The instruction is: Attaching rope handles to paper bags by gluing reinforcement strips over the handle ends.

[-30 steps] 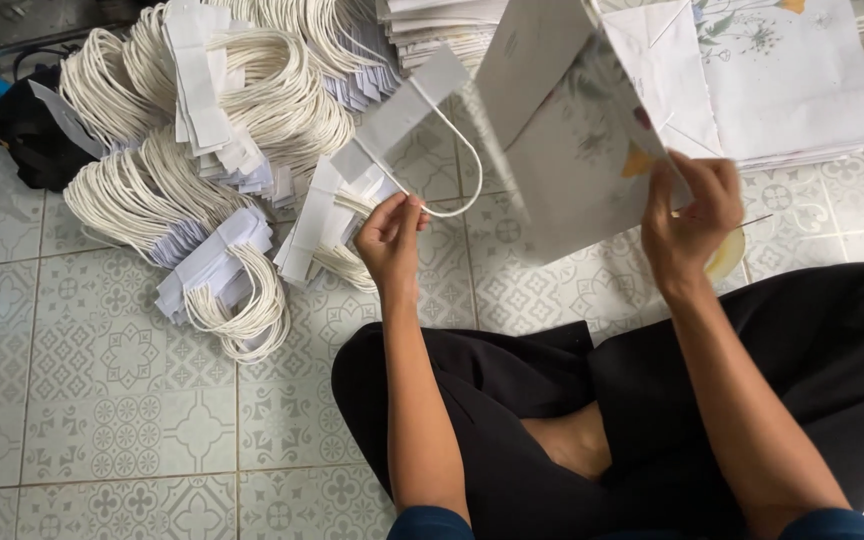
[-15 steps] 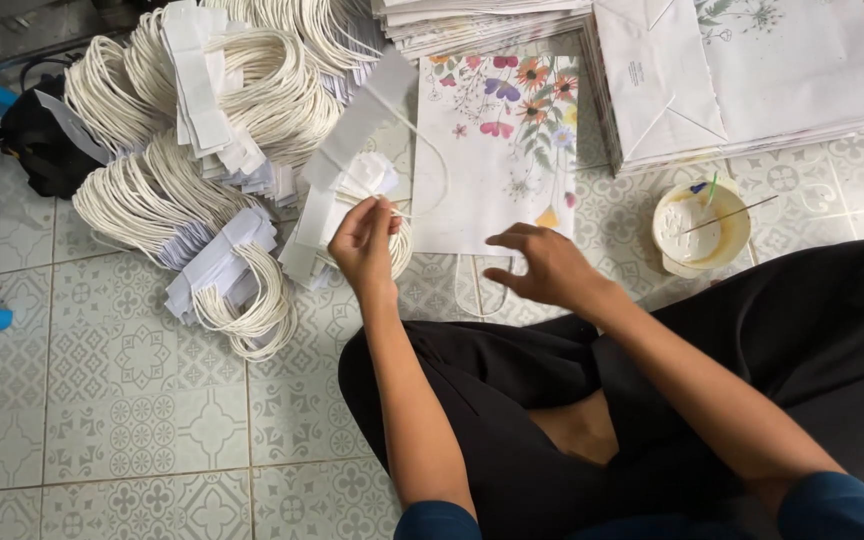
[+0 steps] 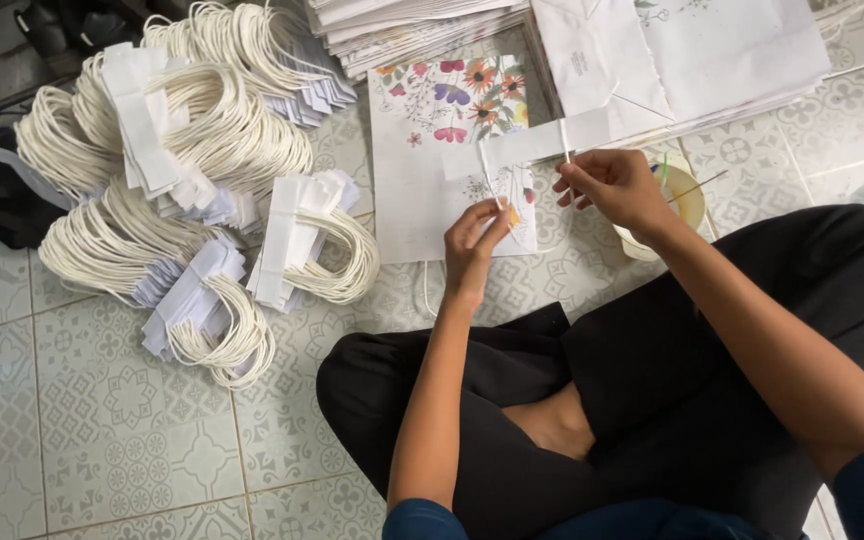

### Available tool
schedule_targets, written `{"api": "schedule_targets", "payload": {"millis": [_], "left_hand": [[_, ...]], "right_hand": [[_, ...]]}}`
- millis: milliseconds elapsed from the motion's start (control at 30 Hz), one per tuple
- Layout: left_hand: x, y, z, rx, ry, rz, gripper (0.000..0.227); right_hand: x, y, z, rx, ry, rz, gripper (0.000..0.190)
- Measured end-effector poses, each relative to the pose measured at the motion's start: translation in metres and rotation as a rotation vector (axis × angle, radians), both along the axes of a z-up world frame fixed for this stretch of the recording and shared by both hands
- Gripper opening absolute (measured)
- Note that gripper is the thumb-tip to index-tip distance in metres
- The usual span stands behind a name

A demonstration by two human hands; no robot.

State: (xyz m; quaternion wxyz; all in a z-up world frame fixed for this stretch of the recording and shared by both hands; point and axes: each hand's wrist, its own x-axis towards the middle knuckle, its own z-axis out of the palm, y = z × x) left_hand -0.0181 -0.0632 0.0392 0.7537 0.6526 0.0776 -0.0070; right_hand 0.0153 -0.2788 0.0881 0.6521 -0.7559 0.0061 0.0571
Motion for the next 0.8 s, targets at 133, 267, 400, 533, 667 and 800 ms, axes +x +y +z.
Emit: {"api": "schedule_targets", "payload": {"millis": [133,267,400,533,667,800], "left_hand": [[0.0,-0.012,-0.012,-0.583,0.104,-0.117,0.03],[0.007,-0.008,-0.037,-0.771,0.12,-0.134,0.043],[0.009,-0.001,-0.032,-0.774,0.137,-0.108,0.038],[0.008,-0.002,-0.015,-0.77,0.124,-0.131,0.073],[0.007,-0.005,-0.02,-0.779,0.126,-0.151,0.063],[0.006,-0.004,-0.019,-0.771,0.114,-0.157,0.059]], "right_hand": [[-0.01,0.001,-0.018,0.098,0.16,0.021,0.02],[-0.008,-0.01,-0.015,-0.436,0.112,0.349,0.035],[0.018,-0.087,-0.028,-0.877,0.065,0.494,0.034],[0.031,-0.146,-0.044,-1.302,-0.039,0.477,0.031],[0.035,-0.191,-0.093,-1.33,0.135,0.348,0.053],[0.04,-0.176,-0.094,-1.086,0.269,0.34,0.038]]}}
